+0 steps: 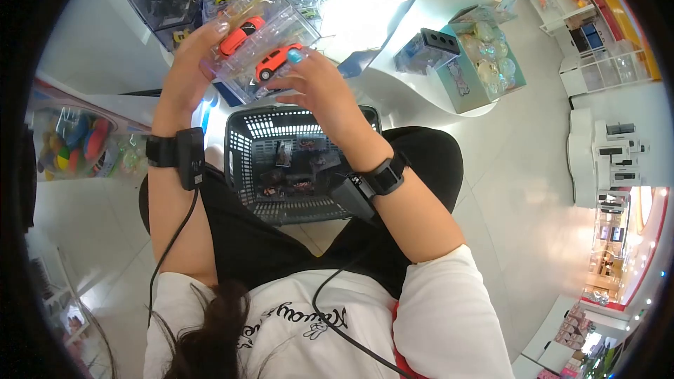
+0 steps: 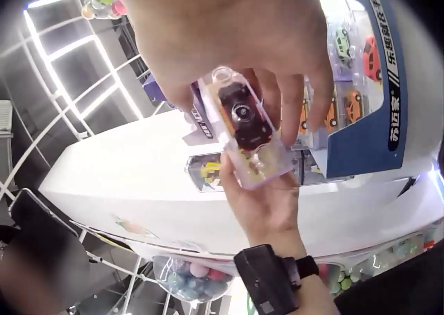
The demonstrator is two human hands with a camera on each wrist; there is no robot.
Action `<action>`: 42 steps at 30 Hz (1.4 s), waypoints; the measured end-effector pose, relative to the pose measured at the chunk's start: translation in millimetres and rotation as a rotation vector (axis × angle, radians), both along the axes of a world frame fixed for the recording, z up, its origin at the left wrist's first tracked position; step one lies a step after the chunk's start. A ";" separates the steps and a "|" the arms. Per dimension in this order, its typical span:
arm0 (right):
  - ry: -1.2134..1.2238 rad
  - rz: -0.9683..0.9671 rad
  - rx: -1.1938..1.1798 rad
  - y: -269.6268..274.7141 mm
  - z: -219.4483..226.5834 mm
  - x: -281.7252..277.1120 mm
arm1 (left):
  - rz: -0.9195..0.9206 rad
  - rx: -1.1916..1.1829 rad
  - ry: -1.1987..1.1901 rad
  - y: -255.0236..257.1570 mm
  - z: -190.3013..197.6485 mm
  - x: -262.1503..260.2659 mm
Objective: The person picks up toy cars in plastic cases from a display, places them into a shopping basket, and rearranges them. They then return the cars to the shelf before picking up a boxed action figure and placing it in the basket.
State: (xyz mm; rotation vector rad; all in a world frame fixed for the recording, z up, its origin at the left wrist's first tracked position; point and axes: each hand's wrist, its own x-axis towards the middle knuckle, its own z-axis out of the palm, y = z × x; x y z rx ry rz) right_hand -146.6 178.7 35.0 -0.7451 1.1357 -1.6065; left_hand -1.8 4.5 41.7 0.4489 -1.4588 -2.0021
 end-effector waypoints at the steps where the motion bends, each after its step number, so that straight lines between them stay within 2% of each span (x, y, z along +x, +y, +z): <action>1: 0.127 -0.068 0.070 1.7 -6.0 -0.1 | -0.001 0.014 -0.009 5.5 -0.8 -2.5; 2: 0.257 -0.134 0.138 3.0 -9.6 -0.3 | -0.004 -0.006 -0.027 9.5 -0.4 -4.3; 3: 0.242 -0.181 0.119 7.3 -9.7 1.5 | -0.007 -0.025 -0.046 13.2 0.2 -5.9; 6: 0.419 -0.184 0.156 13.6 -29.7 -11.1 | -0.021 -0.162 -0.126 20.0 1.1 -7.4; 7: 0.387 -0.183 0.140 15.3 -34.7 -15.4 | -0.030 -0.220 -0.157 21.0 1.4 -7.8; 12: 0.259 -0.268 -0.012 24.5 -18.3 -26.2 | -0.211 -0.141 -0.299 27.6 2.0 -9.1; 13: 0.364 -0.297 0.009 28.9 -16.9 -34.6 | -0.244 -0.114 -0.325 31.3 3.0 -9.8; 16: 0.386 -0.327 0.014 37.7 -12.0 -51.1 | -0.308 -0.017 -0.351 52.8 -1.7 -14.3; 21: 0.447 -0.403 -0.058 54.2 5.8 -62.1 | -0.226 0.239 -0.158 88.7 -21.9 -26.5; 25: 0.548 -0.383 -0.013 53.6 -7.3 -66.2 | -0.236 0.371 -0.003 94.6 -40.6 -31.0; 27: 0.638 -0.362 0.089 55.5 -8.1 -63.9 | -0.245 0.437 0.069 98.0 -45.5 -33.8; 29: 0.641 -0.359 0.138 55.4 -8.2 -61.7 | -0.234 0.425 0.081 104.3 -46.4 -36.6; 33: 0.624 -0.423 -0.084 51.5 -14.5 -66.0 | -0.224 0.405 0.073 101.8 -43.0 -38.6; 36: 0.898 -0.437 -0.240 51.3 -9.9 -73.3 | -0.104 0.204 0.047 95.2 -31.1 -37.7; 39: 0.926 -0.392 -0.250 53.7 -5.2 -72.4 | 0.034 -0.045 -0.065 84.7 -30.3 -32.2; 42: 0.983 -0.331 -0.256 53.2 -0.8 -66.7 | -0.019 -0.158 -0.124 77.4 -22.2 -24.8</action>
